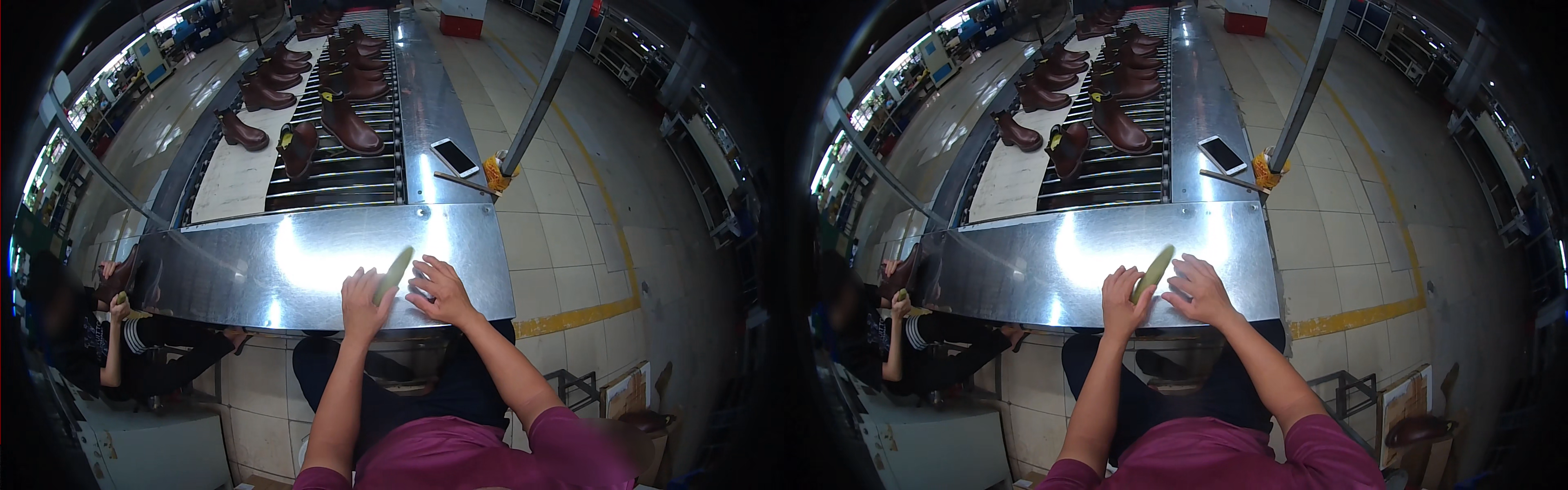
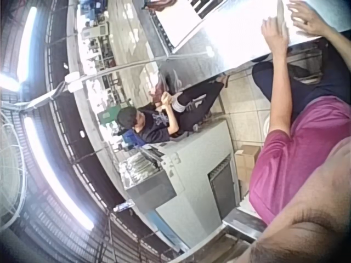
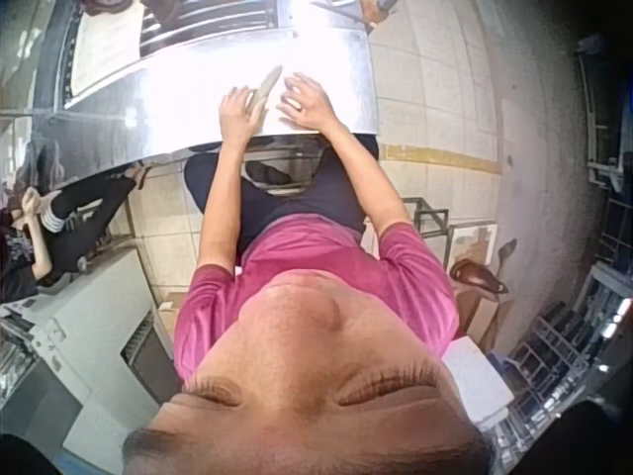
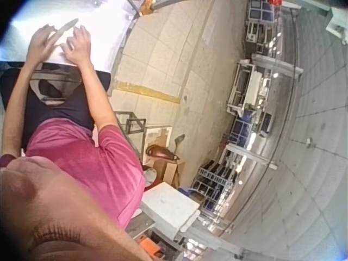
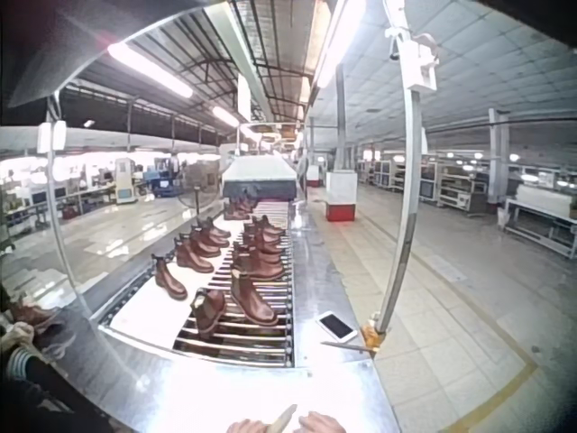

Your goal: Inspecting leather boots for defects and wiping them clean with a yellow sponge tool at an industrial conveyor station.

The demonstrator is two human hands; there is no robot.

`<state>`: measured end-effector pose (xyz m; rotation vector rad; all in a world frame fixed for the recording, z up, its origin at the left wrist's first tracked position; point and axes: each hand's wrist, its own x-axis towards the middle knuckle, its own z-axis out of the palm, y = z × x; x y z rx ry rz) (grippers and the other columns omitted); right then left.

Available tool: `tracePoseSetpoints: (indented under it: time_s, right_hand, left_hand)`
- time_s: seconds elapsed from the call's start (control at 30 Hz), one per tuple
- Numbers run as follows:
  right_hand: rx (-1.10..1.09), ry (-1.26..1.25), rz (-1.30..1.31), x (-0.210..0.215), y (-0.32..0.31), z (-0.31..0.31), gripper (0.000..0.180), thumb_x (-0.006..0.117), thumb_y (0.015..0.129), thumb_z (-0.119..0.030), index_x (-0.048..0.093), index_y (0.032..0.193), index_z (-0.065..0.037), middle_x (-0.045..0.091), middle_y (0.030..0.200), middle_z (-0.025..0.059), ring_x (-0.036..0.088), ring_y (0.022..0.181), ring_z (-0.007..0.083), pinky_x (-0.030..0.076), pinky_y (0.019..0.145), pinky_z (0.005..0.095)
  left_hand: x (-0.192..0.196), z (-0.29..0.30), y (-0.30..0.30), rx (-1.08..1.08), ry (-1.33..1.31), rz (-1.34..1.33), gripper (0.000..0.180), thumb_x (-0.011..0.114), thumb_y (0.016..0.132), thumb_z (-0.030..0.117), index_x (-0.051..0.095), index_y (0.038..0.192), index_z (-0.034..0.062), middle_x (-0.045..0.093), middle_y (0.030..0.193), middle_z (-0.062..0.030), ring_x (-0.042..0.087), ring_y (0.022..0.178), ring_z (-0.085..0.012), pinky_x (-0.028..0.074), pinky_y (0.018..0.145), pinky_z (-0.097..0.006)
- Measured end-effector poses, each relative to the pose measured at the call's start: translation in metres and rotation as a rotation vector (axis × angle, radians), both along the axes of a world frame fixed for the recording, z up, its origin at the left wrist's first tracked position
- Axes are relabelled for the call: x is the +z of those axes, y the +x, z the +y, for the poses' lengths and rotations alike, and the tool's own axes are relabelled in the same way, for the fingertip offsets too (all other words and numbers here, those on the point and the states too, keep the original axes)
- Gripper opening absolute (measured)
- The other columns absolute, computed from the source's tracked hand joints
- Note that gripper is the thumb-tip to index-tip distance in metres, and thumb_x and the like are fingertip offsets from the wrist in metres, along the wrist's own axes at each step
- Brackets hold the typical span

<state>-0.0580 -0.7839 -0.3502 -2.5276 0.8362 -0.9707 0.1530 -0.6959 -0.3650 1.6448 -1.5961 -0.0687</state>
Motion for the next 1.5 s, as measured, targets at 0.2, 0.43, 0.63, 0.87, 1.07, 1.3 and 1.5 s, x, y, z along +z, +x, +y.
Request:
tracePoseSetpoints:
  time_s: [0.2,0.43,0.63,0.87,1.07,1.3,1.5]
  right_hand:
    - [-0.179,0.021,0.094,0.002,0.007,0.0,0.044,0.076,0.091,-0.039,0.072,0.124,-0.01,0.053,0.152,0.0204,0.044,0.146,0.0433,0.037,0.118,0.0531]
    - [-0.049,0.005,0.13,0.003,0.004,0.0,0.039,0.077,0.091,-0.035,0.074,0.119,-0.008,0.058,0.147,0.0198,0.046,0.144,0.0432,0.037,0.118,0.0525]
    - [-0.261,0.056,0.038,-0.012,0.006,-0.003,0.036,0.078,0.09,-0.031,0.076,0.115,-0.005,0.062,0.142,0.0195,0.049,0.141,0.043,0.038,0.116,0.0519]
    - [-0.059,0.009,0.092,0.004,-0.001,-0.005,0.033,0.075,0.092,-0.029,0.074,0.119,-0.009,0.059,0.144,0.0206,0.05,0.138,0.0435,0.04,0.113,0.0499]
    - [-0.068,0.08,0.034,0.005,0.005,-0.003,0.041,0.076,0.092,-0.031,0.073,0.128,-0.013,0.06,0.146,0.0161,0.047,0.143,0.0404,0.037,0.117,0.0517]
    - [-0.127,0.021,0.129,0.008,0.005,-0.003,0.047,0.077,0.091,-0.035,0.07,0.129,-0.009,0.056,0.15,0.0189,0.042,0.147,0.0422,0.034,0.12,0.0517]
    - [-0.306,0.053,0.001,-0.01,0.004,-0.007,0.038,0.079,0.089,-0.032,0.074,0.116,-0.007,0.063,0.141,0.0183,0.05,0.14,0.0414,0.036,0.118,0.0519]
  left_hand:
    - [0.001,0.0,0.001,-0.061,0.024,-0.111,0.042,0.079,0.088,0.03,0.071,0.124,0.009,0.066,0.136,-0.0126,0.051,0.138,-0.04,0.034,0.115,-0.057]
    - [0.002,0.0,-0.001,-0.025,0.038,-0.054,0.049,0.08,0.087,0.024,0.067,0.131,0.0062,0.061,0.143,-0.0172,0.045,0.142,-0.0447,0.035,0.116,-0.056]
    - [0.0,-0.001,-0.003,0.177,-0.009,0.024,0.059,0.08,0.088,0.02,0.058,0.141,0.0051,0.057,0.147,-0.0232,0.043,0.145,-0.0468,0.036,0.118,-0.054]
    - [-0.002,-0.002,-0.001,0.116,0.036,0.006,0.05,0.077,0.09,0.027,0.064,0.134,0.0068,0.068,0.132,-0.0139,0.051,0.137,-0.0425,0.032,0.117,-0.061]
    - [0.007,0.001,-0.001,-0.002,0.067,-0.06,0.047,0.078,0.089,0.026,0.067,0.133,0.0124,0.069,0.133,-0.0116,0.055,0.134,-0.0407,0.03,0.117,-0.063]
    - [0.016,0.0,-0.002,-0.092,-0.003,-0.069,0.037,0.079,0.088,0.018,0.072,0.124,0.0113,0.07,0.132,-0.0119,0.052,0.137,-0.0435,0.035,0.116,-0.058]
    - [0.003,-0.004,-0.002,0.095,-0.055,-0.023,0.038,0.077,0.089,0.013,0.069,0.125,0.006,0.065,0.139,-0.0171,0.051,0.139,-0.045,0.04,0.114,-0.053]
